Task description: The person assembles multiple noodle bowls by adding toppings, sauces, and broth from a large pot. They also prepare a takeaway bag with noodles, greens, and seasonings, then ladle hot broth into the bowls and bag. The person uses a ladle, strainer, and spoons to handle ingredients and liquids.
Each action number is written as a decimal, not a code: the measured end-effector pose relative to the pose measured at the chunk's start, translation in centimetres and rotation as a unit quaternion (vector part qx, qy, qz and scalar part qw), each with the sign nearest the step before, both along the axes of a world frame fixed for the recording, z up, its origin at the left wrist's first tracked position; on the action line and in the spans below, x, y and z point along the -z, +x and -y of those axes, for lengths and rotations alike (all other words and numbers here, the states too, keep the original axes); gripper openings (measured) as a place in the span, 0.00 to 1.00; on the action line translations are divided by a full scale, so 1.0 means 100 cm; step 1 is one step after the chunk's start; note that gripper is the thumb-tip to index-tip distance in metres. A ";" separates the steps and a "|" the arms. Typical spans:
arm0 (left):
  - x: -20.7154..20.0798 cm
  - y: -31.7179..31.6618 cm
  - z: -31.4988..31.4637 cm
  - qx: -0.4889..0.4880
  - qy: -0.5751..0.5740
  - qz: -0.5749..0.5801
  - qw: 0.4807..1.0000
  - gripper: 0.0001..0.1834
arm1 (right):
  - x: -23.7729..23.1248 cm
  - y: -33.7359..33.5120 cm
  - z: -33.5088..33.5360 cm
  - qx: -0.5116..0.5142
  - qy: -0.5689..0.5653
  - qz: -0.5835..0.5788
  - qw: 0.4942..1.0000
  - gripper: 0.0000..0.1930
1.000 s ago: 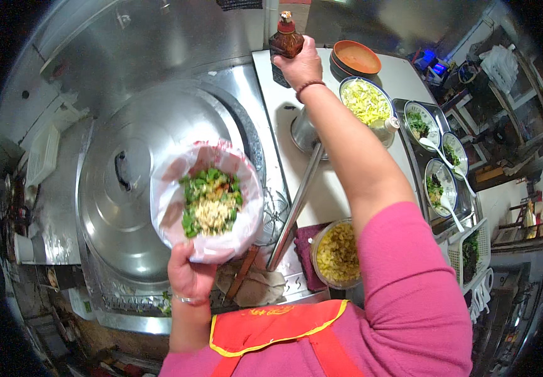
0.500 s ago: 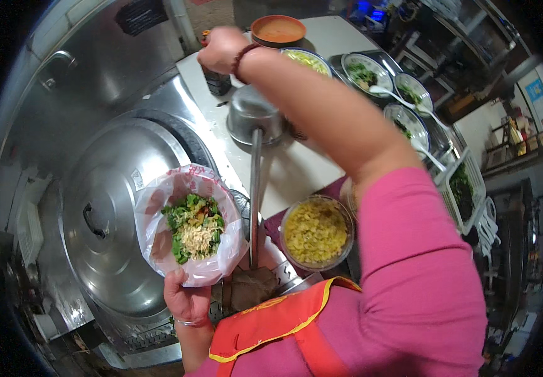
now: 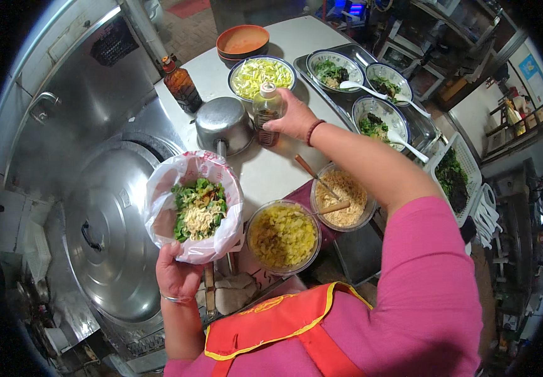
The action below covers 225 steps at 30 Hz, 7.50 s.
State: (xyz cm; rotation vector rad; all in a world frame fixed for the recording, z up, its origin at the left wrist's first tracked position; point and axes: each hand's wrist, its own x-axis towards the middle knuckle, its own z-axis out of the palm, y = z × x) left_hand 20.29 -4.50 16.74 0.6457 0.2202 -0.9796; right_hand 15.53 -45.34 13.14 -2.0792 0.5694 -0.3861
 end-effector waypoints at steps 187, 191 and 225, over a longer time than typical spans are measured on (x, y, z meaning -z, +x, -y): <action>0.104 -0.066 -0.345 -0.014 0.391 0.559 0.731 0.12 | -0.106 0.168 -0.362 0.029 -0.221 0.101 0.970 0.09; 0.078 -0.036 -0.304 -0.070 0.220 0.339 0.912 0.18 | -0.044 0.052 -0.459 -0.139 0.277 0.042 0.950 0.07; 0.088 0.055 -0.344 0.008 0.142 -0.016 0.990 0.10 | 0.017 -0.090 -0.406 0.144 0.416 0.015 0.898 0.10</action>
